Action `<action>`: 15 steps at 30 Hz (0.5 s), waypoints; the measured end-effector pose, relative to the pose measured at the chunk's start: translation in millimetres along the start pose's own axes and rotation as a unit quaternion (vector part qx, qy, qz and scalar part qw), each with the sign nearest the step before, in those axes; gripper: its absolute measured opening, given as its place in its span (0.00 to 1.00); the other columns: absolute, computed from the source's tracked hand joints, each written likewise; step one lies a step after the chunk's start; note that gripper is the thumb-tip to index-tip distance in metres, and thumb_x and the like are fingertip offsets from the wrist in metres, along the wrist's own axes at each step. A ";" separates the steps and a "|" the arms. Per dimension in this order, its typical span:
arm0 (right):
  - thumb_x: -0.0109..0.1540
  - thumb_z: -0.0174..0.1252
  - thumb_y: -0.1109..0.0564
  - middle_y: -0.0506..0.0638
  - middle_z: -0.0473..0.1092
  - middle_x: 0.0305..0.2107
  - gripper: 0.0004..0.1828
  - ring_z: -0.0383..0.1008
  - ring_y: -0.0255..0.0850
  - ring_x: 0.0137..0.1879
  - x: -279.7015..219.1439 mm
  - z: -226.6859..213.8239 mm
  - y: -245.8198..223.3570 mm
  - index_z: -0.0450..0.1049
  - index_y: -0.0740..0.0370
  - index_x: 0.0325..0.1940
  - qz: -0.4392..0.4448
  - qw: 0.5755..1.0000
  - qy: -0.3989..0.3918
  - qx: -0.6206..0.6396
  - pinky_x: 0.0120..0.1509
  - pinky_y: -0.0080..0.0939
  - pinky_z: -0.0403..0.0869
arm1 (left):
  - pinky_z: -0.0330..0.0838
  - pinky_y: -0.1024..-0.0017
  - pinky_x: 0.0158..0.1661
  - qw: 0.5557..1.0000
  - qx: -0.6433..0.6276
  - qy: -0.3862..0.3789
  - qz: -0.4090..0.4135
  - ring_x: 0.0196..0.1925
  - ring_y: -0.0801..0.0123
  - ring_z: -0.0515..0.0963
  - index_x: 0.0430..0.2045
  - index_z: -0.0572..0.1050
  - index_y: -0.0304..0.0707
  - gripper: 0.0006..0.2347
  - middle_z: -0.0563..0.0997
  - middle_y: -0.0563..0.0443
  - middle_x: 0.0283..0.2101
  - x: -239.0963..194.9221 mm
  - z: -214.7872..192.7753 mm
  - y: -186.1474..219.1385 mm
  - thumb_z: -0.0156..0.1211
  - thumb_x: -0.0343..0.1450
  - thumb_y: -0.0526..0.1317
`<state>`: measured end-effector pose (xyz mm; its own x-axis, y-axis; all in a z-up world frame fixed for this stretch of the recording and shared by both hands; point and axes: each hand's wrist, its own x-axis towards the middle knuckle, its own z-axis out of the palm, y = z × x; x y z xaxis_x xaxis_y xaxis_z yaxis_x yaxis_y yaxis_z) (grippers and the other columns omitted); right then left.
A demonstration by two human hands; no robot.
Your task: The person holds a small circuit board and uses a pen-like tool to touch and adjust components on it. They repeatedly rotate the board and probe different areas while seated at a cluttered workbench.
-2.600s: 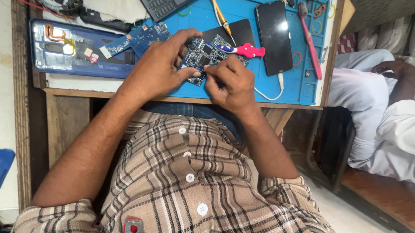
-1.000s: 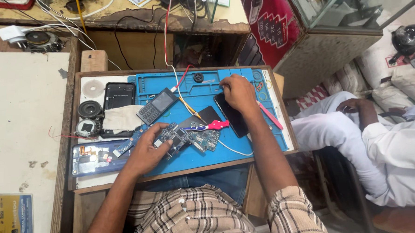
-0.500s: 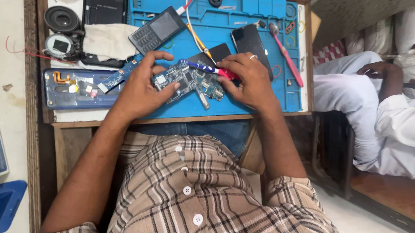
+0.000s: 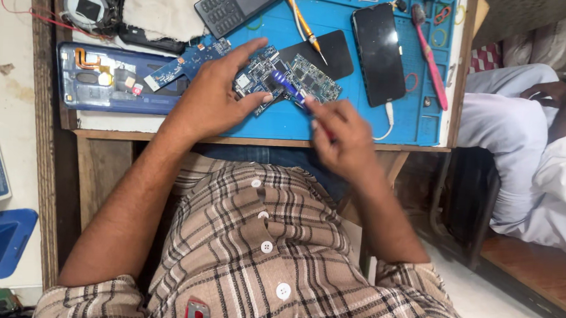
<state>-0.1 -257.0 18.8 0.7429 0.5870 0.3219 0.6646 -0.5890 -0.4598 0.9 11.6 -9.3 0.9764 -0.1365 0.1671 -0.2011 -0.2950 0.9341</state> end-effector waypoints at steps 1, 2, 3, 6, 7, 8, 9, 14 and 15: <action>0.63 0.62 0.67 0.55 0.71 0.42 0.25 0.75 0.43 0.38 -4.7 7.9 -6.6 0.74 0.57 0.65 0.003 1.000 0.007 0.020 0.40 0.40 0.75 | 0.76 0.74 0.29 1.000 -0.005 -0.008 -0.014 0.33 0.70 0.82 0.66 0.66 0.34 0.31 0.78 0.37 0.62 -0.2 -0.9 -0.2 0.73 0.67 0.36; 0.62 0.63 0.66 0.55 0.71 0.42 0.25 0.75 0.44 0.38 -7.8 12.4 -9.1 0.74 0.57 0.64 0.000 1.000 0.006 -0.005 0.41 0.41 0.75 | 0.76 0.74 0.30 1.000 -0.005 -0.008 -0.019 0.31 0.71 0.81 0.66 0.66 0.33 0.31 0.78 0.37 0.62 0.4 -1.0 -0.4 0.73 0.67 0.37; 0.61 0.64 0.66 0.55 0.71 0.42 0.25 0.75 0.44 0.37 -11.3 16.6 -10.9 0.75 0.57 0.64 0.001 1.000 0.004 -0.028 0.41 0.42 0.75 | 0.76 0.75 0.30 1.000 -0.005 -0.012 -0.027 0.30 0.72 0.81 0.66 0.66 0.32 0.31 0.79 0.37 0.61 0.7 -0.9 -0.3 0.73 0.67 0.37; 0.62 0.64 0.66 0.56 0.71 0.42 0.25 0.75 0.43 0.36 -9.9 20.3 -6.6 0.75 0.57 0.65 0.039 0.998 0.024 -0.053 0.40 0.43 0.75 | 0.77 0.75 0.31 0.999 -0.005 -0.022 -0.047 0.28 0.73 0.80 0.66 0.66 0.30 0.31 0.80 0.37 0.59 2.0 -0.7 0.5 0.73 0.67 0.37; 0.63 0.64 0.67 0.56 0.71 0.43 0.25 0.74 0.43 0.35 -7.4 18.3 -3.8 0.75 0.58 0.65 0.054 0.996 0.033 -0.057 0.39 0.43 0.75 | 0.77 0.75 0.31 0.998 -0.007 -0.021 -0.050 0.29 0.74 0.81 0.66 0.65 0.30 0.31 0.80 0.37 0.59 2.6 0.4 0.8 0.73 0.67 0.37; 0.62 0.64 0.67 0.55 0.71 0.42 0.25 0.75 0.43 0.35 -8.3 16.7 -5.3 0.76 0.57 0.64 0.035 0.997 0.022 -0.061 0.39 0.43 0.75 | 0.77 0.75 0.32 0.999 -0.009 -0.020 -0.044 0.30 0.73 0.81 0.66 0.65 0.30 0.32 0.80 0.37 0.59 2.7 1.0 1.0 0.73 0.67 0.37; 0.61 0.64 0.66 0.54 0.72 0.41 0.25 0.75 0.43 0.35 -9.7 16.2 -8.5 0.76 0.56 0.63 0.014 0.998 0.011 -0.063 0.39 0.43 0.75 | 0.77 0.74 0.32 0.999 -0.011 -0.018 -0.039 0.31 0.72 0.81 0.65 0.65 0.30 0.32 0.79 0.37 0.60 2.6 0.6 1.0 0.74 0.66 0.37; 0.59 0.63 0.67 0.52 0.72 0.40 0.25 0.75 0.43 0.34 -5.1 16.4 -10.4 0.78 0.55 0.61 0.009 0.997 0.024 -0.079 0.37 0.43 0.74 | 0.80 0.72 0.42 1.000 -0.016 -0.014 0.001 0.48 0.66 0.85 0.67 0.65 0.32 0.33 0.78 0.35 0.60 3.8 -0.9 2.5 0.75 0.67 0.36; 0.59 0.63 0.67 0.52 0.72 0.40 0.25 0.75 0.44 0.34 -7.9 16.8 -10.4 0.78 0.56 0.61 -0.003 0.997 0.015 -0.074 0.37 0.43 0.74 | 0.80 0.72 0.44 1.000 -0.015 -0.019 -0.004 0.49 0.64 0.85 0.68 0.65 0.33 0.33 0.80 0.36 0.59 1.7 -0.7 1.8 0.74 0.67 0.36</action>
<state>-14.2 -246.2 7.1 0.7394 0.5757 0.3491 0.6721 -0.6626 -0.3306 2.2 11.6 -7.1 0.9744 -0.1692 0.1479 -0.1899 -0.2676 0.9446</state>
